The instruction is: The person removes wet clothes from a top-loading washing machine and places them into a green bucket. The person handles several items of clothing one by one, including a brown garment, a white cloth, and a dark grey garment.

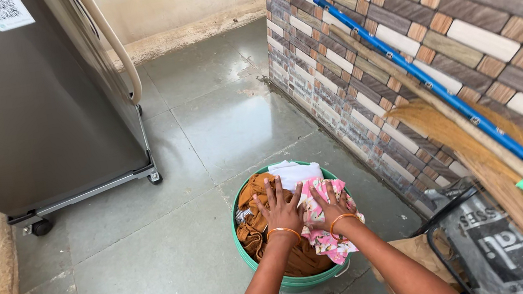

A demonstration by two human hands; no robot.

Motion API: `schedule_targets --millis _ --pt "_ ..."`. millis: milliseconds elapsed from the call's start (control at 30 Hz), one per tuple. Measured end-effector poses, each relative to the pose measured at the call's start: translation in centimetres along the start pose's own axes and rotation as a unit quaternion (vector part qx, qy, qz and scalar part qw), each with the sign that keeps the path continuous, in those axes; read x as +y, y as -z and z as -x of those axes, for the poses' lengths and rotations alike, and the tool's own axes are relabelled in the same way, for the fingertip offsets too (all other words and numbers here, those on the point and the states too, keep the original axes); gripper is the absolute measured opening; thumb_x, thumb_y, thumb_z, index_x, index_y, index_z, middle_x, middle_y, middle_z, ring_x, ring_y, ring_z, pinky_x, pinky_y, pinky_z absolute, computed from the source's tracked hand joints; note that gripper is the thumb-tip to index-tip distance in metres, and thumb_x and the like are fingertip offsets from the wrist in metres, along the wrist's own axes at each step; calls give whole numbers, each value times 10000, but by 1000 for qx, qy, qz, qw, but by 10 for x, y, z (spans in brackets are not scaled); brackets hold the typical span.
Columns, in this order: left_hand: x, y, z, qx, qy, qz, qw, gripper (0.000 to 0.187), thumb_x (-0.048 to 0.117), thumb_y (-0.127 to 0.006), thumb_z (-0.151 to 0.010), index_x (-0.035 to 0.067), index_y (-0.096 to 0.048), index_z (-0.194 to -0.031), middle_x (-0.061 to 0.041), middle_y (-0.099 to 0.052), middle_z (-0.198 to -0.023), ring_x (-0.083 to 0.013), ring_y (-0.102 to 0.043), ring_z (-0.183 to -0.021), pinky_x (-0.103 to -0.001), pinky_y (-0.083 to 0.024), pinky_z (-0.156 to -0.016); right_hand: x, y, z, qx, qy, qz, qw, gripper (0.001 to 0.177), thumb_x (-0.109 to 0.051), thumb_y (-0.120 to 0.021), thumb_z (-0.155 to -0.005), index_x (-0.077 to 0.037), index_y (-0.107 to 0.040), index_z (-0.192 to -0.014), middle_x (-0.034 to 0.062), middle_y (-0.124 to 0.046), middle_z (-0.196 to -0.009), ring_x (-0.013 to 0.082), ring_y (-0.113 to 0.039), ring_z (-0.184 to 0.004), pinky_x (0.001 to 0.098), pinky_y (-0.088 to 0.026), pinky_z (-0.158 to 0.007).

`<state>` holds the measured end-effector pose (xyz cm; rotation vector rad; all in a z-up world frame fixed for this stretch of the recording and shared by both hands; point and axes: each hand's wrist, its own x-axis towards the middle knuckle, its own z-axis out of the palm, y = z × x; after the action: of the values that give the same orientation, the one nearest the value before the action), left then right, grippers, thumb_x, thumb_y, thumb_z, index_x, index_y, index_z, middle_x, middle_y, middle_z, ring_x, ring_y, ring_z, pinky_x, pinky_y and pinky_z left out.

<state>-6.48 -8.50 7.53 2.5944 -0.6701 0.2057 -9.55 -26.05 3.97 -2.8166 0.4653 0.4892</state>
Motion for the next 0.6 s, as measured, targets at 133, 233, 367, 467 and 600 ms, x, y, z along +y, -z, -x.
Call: schedule_targets --millis 133,233,367,467,600 --pt "21 44 -18 30 -3 -7 1000 535 357 -580 -963 414 -471 -1484 -164 -82 -1690 -418 52 -1549 -740 60 -1146 -8 69 22 -48 -20 7 999 1254 -605 -891 -684 -564 -24 -1589 18 191 -1725 460 13 -1574 734 -248 -1160" --pt "45 85 -34 28 7 -11 1000 531 316 -566 -979 399 -461 -1493 -171 -51 -1691 -422 74 -1546 -743 62 -1140 -20 131 47 -45 -20 6 999 1244 -581 -898 -685 -561 -42 -1587 5 185 -1733 424 21 -1589 734 -240 -1166" --pt "82 140 -44 18 6 -8 1000 521 296 -554 -991 389 -459 -1494 -172 -14 -1695 -425 98 -1547 -741 70 -1144 -30 193 84 -30 -2 19 999 1229 -584 -878 -712 -546 -25 -1595 20 187 -1728 422 27 -1584 735 -206 -1179" --pt "105 190 -42 1 7 0 1000 507 296 -544 -1003 395 -460 -1493 -162 3 -1696 -417 115 -1543 -745 76 -1138 -38 232 114 -42 9 24 999 1221 -575 -873 -737 -545 -4 -1594 18 211 -1722 409 43 -1581 726 -177 -1192" --pt "130 267 -43 -21 26 -15 999 518 309 -561 -993 409 -458 -1490 -151 32 -1702 -405 136 -1546 -735 84 -1149 -52 290 152 -48 24 50 997 1234 -590 -865 -737 -548 20 -1597 19 211 -1725 406 49 -1588 726 -163 -1196"
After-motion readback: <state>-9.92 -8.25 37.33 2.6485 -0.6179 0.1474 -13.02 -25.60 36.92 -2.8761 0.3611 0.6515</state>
